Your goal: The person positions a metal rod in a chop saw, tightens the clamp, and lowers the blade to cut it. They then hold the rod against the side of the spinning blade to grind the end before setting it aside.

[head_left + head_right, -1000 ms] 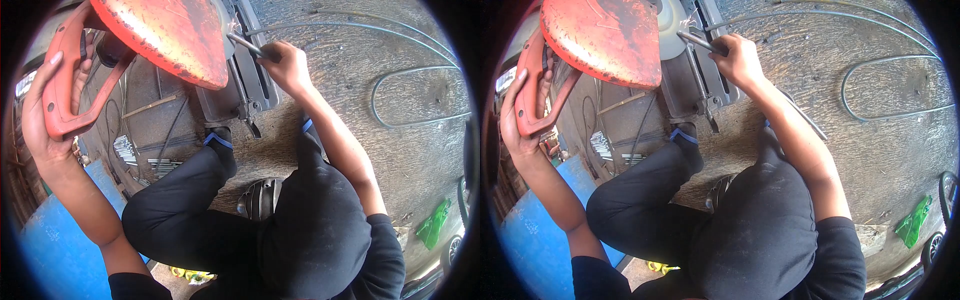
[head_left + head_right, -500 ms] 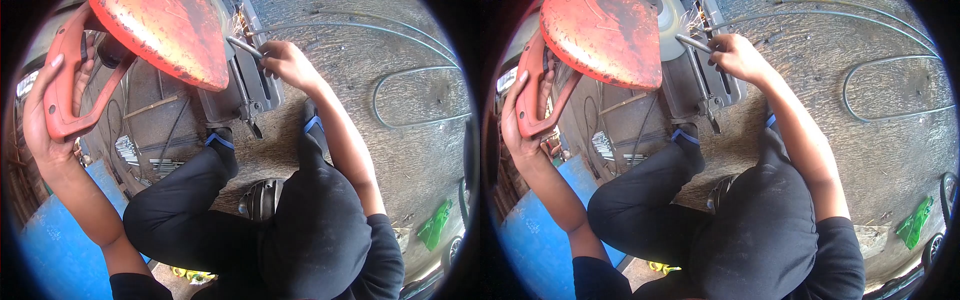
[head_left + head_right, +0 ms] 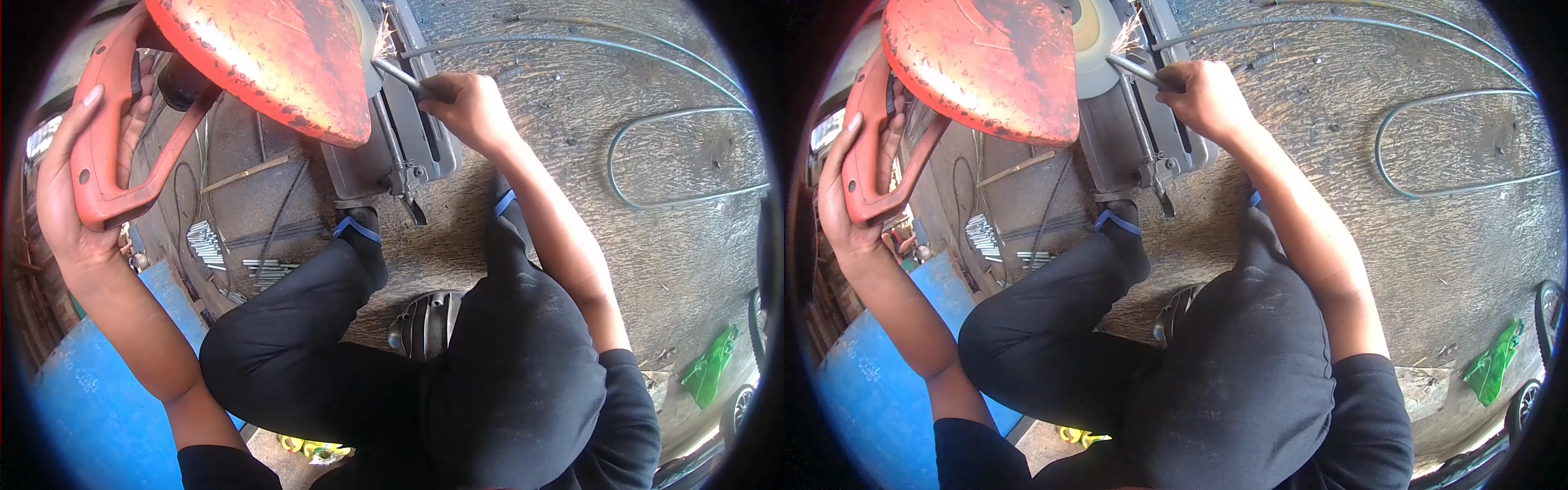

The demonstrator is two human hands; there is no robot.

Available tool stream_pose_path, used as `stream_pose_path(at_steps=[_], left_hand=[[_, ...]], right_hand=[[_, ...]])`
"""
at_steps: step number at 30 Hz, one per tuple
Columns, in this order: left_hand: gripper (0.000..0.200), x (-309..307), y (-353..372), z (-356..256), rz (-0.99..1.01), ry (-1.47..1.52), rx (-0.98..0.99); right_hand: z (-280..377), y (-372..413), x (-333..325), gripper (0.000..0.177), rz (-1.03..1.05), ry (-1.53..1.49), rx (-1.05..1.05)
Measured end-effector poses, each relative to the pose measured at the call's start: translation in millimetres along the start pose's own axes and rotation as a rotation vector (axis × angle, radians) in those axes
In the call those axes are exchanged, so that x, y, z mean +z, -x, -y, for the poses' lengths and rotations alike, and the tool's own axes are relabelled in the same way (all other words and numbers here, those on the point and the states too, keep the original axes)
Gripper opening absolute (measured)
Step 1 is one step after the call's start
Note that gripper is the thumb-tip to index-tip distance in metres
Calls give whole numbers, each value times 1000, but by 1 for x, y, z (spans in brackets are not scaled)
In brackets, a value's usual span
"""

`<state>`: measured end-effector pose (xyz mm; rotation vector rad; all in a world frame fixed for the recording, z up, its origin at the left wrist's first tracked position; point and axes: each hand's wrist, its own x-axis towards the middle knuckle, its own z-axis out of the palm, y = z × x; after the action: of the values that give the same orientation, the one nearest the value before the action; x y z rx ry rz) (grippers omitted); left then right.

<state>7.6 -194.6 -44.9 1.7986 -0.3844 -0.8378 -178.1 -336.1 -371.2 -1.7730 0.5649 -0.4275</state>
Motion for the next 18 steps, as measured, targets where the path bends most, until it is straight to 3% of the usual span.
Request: stream_pose_path(at_steps=[5, 8, 14, 17, 18], left_hand=[[38, -2, -2, 0, -54, -42, -2], [47, 5, 2, 1, -88, 11, 18], [46, -1, 0, 0, -65, -6, -23], [44, 2, -3, 3, -12, -19, 33], [42, 2, -4, 5, -1, -29, 62]], right_hand=[[8, 2, -1, 25, 9, 45, 66], [5, 4, 6, 23, -55, 67, 28], [5, 11, 10, 17, -106, 191, -110], [21, 14, -15, 18, -323, 160, -141], [31, 16, -31, 20, -323, 120, -56]])
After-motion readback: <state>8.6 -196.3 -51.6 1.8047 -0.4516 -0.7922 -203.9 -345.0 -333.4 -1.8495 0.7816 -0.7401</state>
